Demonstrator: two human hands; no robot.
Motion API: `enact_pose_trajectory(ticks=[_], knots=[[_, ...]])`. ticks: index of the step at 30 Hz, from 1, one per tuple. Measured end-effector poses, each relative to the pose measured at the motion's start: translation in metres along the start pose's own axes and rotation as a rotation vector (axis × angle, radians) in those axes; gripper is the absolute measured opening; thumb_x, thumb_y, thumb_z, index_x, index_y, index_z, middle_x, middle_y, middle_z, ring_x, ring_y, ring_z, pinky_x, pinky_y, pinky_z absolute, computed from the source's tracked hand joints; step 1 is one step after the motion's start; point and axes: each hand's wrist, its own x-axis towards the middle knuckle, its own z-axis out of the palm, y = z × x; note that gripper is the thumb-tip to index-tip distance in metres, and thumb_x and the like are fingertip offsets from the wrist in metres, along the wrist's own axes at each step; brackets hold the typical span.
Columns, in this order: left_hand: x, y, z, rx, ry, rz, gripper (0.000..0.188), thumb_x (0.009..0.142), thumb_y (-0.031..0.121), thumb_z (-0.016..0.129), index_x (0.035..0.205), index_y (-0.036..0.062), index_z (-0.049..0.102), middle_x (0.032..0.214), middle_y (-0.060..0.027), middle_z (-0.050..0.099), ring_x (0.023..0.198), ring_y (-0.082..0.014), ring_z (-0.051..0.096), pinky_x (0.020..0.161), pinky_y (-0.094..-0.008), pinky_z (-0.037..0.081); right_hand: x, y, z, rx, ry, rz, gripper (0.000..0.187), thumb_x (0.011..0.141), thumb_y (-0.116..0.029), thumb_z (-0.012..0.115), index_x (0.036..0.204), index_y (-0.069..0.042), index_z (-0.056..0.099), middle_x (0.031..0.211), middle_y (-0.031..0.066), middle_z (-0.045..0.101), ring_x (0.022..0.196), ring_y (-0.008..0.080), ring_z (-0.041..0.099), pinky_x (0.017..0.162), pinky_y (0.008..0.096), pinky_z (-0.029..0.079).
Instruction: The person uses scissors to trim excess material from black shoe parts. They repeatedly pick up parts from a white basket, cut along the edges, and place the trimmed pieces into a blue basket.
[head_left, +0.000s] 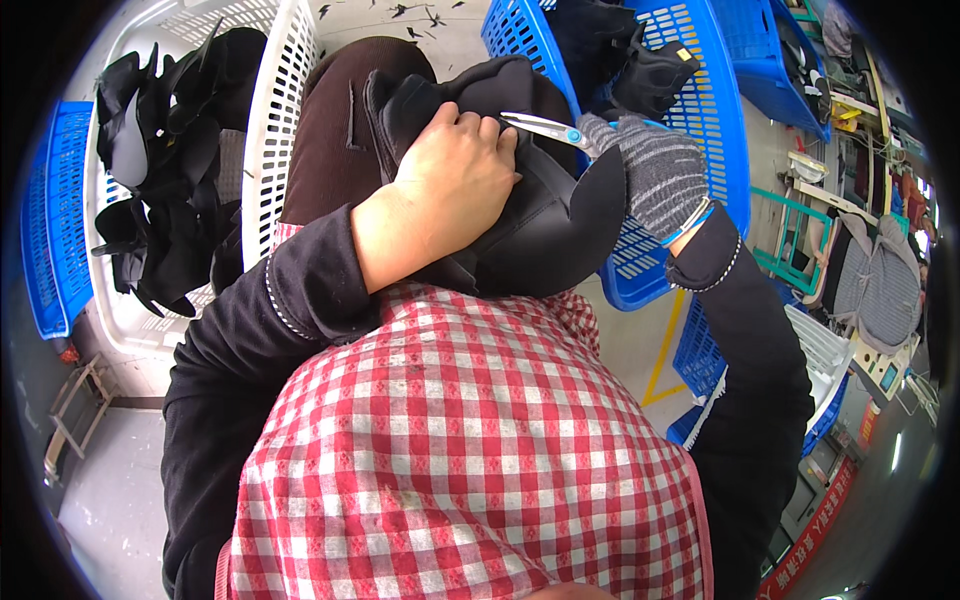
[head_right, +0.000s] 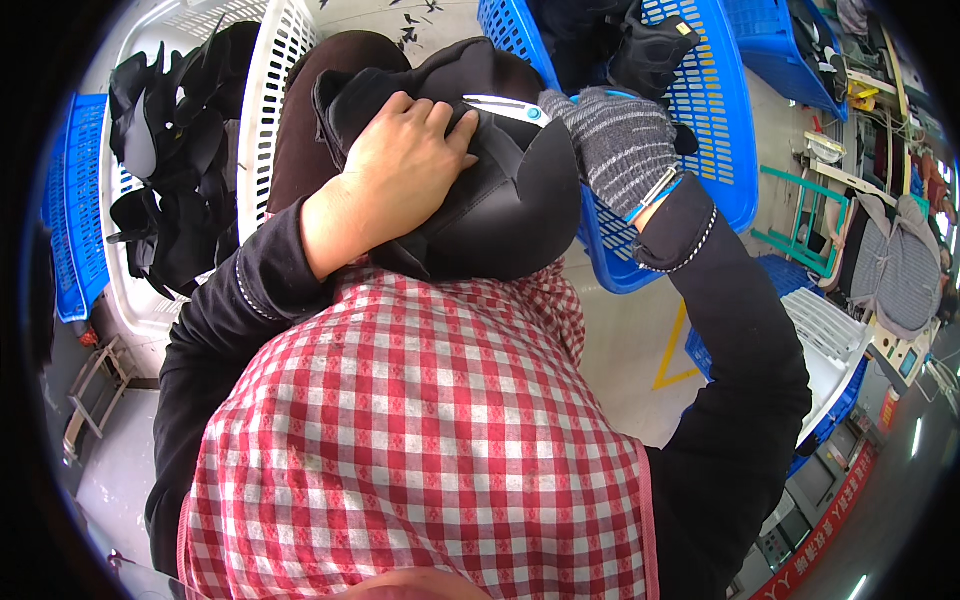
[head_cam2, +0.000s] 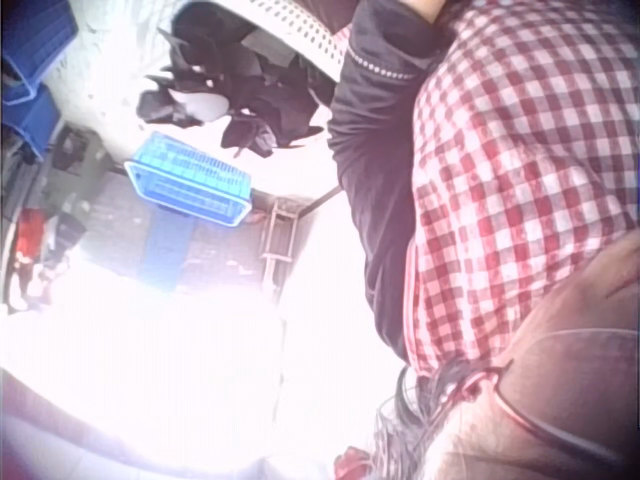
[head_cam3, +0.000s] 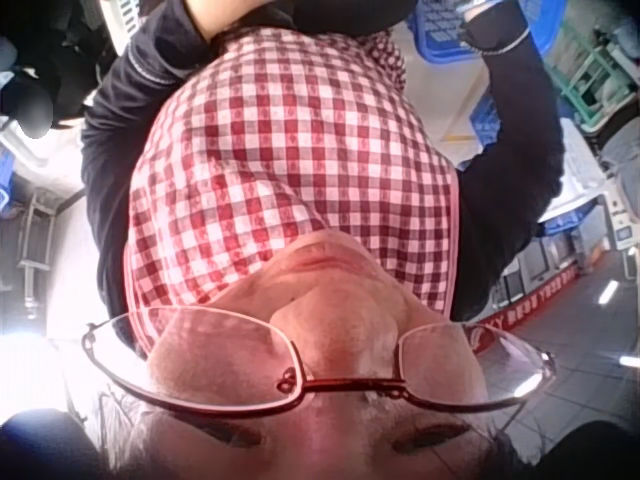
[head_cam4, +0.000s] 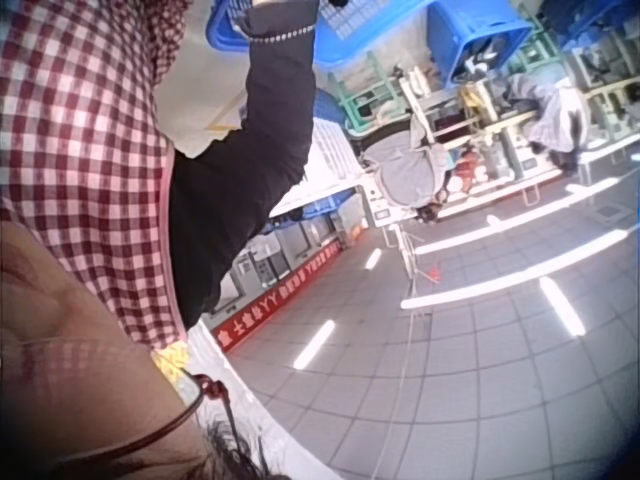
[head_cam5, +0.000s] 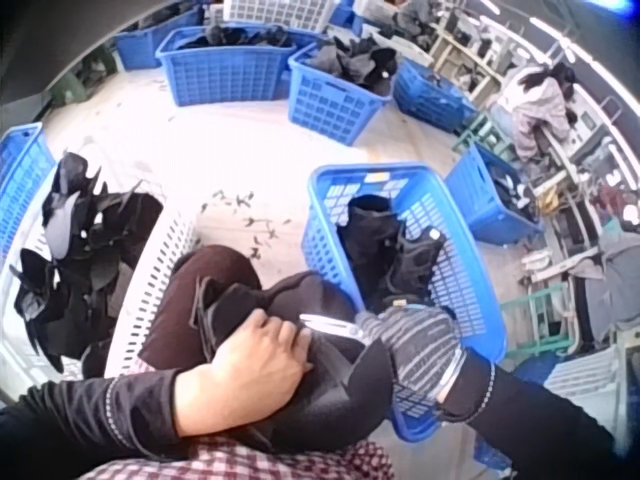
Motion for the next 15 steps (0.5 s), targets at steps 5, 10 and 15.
enact_pose_trajectory(ticks=[5,10,15], knots=[[-0.002,-0.002,0.002,-0.019,0.032,0.010,0.048,0.101,0.035,0.059,0.133,0.0008,0.064,0.096,-0.0079,0.065,0.096,-0.0227,0.062,0.087,-0.0356,0.045,0.000,0.002,-0.002,-0.030,-0.099,0.014,0.033,0.099,-0.028,0.061,0.129,-0.015,0.068,0.092,0.0176,0.071,0.083,0.0339,0.071,0.072,0.0452,0.055],[-0.001,-0.001,0.003,-0.008,0.051,0.019,0.047,0.101,0.035,0.059,0.133,0.0017,0.065,0.095,-0.0076,0.065,0.096,-0.0224,0.062,0.087,-0.0356,0.045,-0.006,0.010,0.012,0.129,-0.149,0.061,0.033,0.099,-0.028,0.062,0.128,-0.014,0.068,0.093,0.0180,0.071,0.083,0.0333,0.071,0.072,0.0439,0.055],[-0.004,-0.005,0.005,0.002,0.083,0.028,0.046,0.100,0.036,0.060,0.133,0.0035,0.066,0.094,-0.0072,0.065,0.095,-0.0223,0.062,0.087,-0.0354,0.045,-0.006,0.036,0.051,1.135,-0.039,-0.011,0.032,0.100,-0.025,0.065,0.128,-0.009,0.067,0.099,0.0139,0.073,0.085,0.0285,0.072,0.070,0.0385,0.056]])
